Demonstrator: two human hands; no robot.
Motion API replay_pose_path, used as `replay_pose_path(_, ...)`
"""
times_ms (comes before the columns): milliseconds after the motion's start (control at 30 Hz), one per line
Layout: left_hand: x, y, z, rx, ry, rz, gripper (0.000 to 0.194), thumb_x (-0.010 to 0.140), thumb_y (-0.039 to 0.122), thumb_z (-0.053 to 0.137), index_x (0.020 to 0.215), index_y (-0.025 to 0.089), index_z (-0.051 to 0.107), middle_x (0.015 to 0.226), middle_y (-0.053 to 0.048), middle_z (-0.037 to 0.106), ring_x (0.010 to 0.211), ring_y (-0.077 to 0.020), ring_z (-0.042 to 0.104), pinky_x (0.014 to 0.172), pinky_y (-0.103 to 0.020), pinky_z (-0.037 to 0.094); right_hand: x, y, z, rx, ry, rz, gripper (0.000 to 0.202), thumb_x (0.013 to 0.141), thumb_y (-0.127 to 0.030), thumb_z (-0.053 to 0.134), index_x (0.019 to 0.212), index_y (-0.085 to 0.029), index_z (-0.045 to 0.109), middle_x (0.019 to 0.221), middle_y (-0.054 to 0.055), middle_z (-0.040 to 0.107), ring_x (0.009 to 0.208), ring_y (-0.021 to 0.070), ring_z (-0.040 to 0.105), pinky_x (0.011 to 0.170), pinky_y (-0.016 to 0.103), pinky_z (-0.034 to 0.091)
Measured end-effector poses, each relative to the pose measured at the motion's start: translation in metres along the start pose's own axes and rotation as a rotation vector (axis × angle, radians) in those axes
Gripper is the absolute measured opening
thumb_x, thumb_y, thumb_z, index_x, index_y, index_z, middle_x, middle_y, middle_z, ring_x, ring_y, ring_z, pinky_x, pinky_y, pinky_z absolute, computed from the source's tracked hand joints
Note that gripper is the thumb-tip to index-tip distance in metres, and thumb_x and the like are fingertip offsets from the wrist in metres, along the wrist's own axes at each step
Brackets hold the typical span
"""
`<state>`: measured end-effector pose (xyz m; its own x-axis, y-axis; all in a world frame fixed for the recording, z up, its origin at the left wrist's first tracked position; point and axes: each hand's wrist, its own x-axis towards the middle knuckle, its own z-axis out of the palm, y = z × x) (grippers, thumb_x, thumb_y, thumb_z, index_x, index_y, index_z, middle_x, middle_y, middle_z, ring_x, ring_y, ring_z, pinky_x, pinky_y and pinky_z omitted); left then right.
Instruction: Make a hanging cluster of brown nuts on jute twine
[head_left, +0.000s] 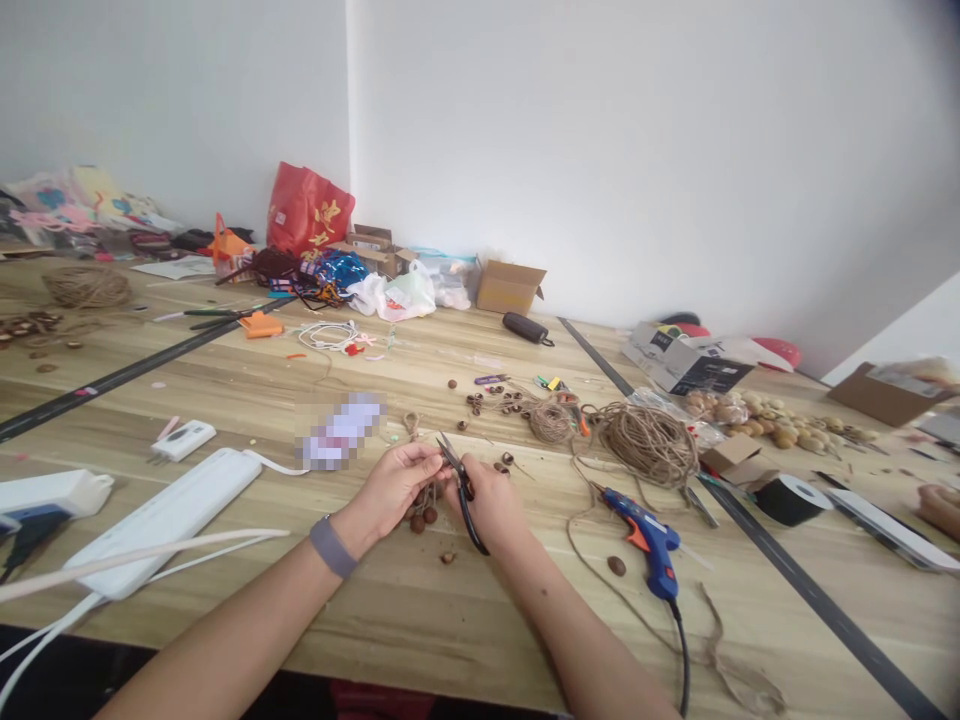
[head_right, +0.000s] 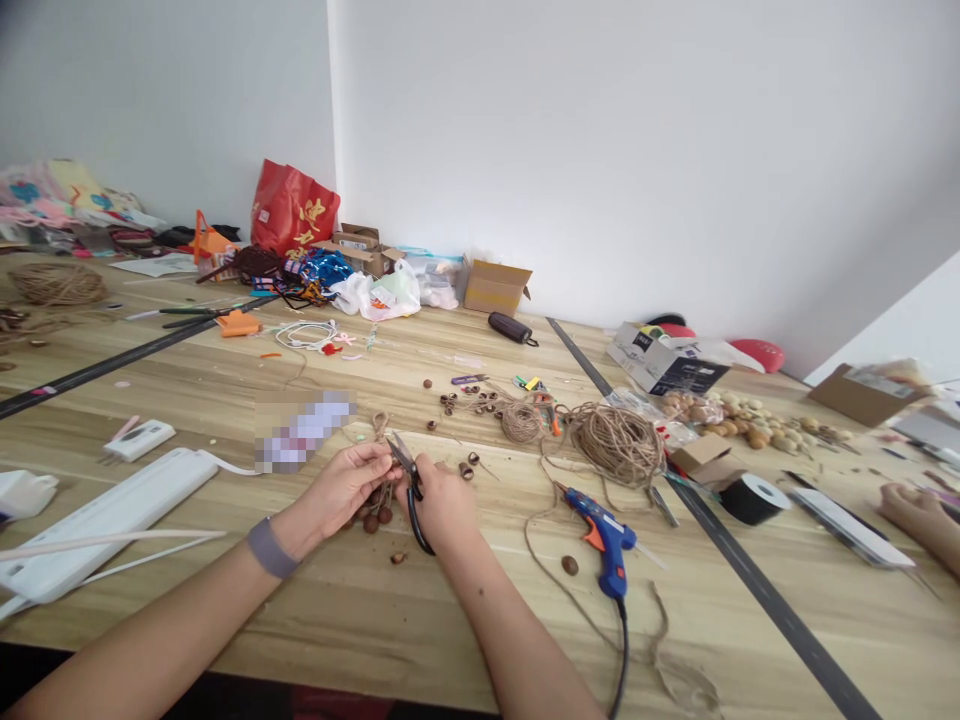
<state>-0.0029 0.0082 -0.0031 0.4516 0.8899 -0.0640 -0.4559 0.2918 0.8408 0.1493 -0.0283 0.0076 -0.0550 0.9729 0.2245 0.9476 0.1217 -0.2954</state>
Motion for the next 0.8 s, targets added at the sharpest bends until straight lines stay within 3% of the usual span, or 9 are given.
replay_pose_path(100,0.002,0.001,0.002,-0.028,0.023,0.038,0.026,0.064,0.029,0.087,0.075,0.014,0.069,0.069,-0.004,0.07,0.058,-0.0133,0.065,0.053,-0.02,0.049,0.0,0.002,0.004,0.022,-0.004,-0.011,0.008,0.091,-0.027,0.054,0.09,-0.02,0.058,0.08,0.005,0.068,0.07,0.0167,0.063,0.059,0.022,0.033)
replay_pose_path(267,0.002,0.006,0.008,-0.105,0.078,0.063,0.024,0.06,0.018,0.089,0.07,0.013,0.068,0.07,-0.001,0.07,0.068,-0.0113,0.067,0.071,-0.02,0.054,0.0,0.0,0.003,0.0,0.037,0.009,0.018,0.085,-0.028,0.06,0.1,-0.021,0.057,0.097,0.006,0.066,0.074,0.0174,0.063,0.059,0.024,0.033)
replay_pose_path(500,0.0,0.01,0.013,-0.123,0.113,0.041,0.015,0.064,0.008,0.084,0.072,0.012,0.071,0.072,-0.002,0.072,0.068,-0.0111,0.067,0.071,-0.019,0.053,0.0,0.001,0.0,-0.009,0.036,0.006,0.024,0.084,-0.029,0.061,0.106,-0.021,0.057,0.101,0.007,0.064,0.08,0.0191,0.063,0.063,0.025,0.035)
replay_pose_path(800,0.002,0.007,0.011,-0.154,0.123,-0.005,0.012,0.067,0.003,0.08,0.073,0.01,0.072,0.073,-0.004,0.073,0.067,-0.0109,0.068,0.071,-0.019,0.054,0.0,-0.001,0.001,0.038,0.01,0.033,0.018,0.086,-0.028,0.06,0.101,-0.02,0.056,0.099,0.007,0.064,0.079,0.0193,0.064,0.063,0.025,0.036)
